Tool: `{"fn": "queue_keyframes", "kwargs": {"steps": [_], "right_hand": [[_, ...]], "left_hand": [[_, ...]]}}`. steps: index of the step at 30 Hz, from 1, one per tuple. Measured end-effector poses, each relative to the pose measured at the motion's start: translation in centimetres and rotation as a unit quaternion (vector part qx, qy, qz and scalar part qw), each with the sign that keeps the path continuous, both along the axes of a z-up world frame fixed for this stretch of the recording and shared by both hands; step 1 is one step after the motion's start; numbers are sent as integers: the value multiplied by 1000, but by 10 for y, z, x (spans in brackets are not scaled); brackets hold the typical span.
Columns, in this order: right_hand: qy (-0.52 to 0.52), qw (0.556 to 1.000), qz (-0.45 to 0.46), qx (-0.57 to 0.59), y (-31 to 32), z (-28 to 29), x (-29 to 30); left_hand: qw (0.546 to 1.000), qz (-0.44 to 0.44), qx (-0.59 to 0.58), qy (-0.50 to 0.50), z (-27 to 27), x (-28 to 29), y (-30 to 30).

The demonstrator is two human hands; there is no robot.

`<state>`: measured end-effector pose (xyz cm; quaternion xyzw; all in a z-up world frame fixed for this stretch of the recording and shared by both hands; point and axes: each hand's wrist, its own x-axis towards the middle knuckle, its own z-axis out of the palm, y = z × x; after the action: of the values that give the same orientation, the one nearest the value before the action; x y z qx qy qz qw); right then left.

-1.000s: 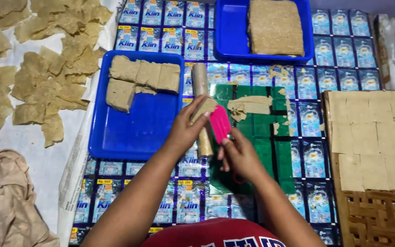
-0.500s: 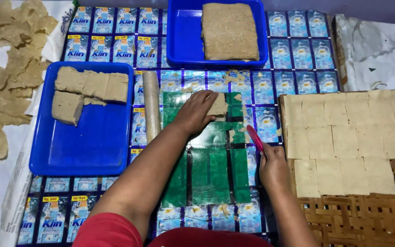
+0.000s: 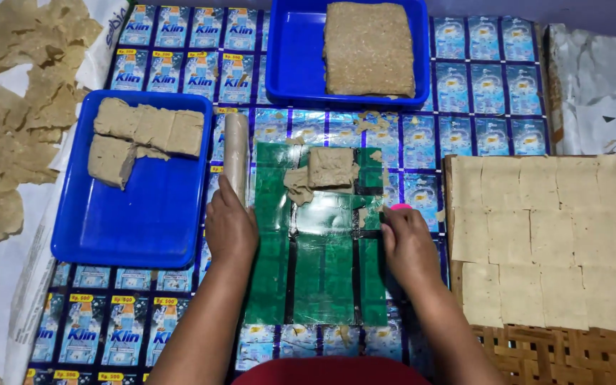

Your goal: Shaping and cutting dough into rectangular pieces using a rolling pin and a plastic scraper.

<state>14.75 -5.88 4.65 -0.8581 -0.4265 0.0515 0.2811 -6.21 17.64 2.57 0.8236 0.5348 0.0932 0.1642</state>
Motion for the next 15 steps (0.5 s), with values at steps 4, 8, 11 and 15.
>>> {"fn": "queue_keyframes", "kwargs": {"steps": [4, 8, 11, 15], "right_hand": [[-33, 996, 69, 55, 53, 4, -1], [-130, 968, 211, 33, 118, 6, -10], [-144, 962, 233, -10, 145, -8, -13], [-198, 955, 212, -57, 157, -51, -5]], "left_hand": [[1000, 17, 0, 12, 20, -21, -4], [999, -3, 38, -36, 28, -36, -13], [997, -24, 49, -59, 29, -45, -19], [997, -32, 8, -71, 46, -47, -19]]}}
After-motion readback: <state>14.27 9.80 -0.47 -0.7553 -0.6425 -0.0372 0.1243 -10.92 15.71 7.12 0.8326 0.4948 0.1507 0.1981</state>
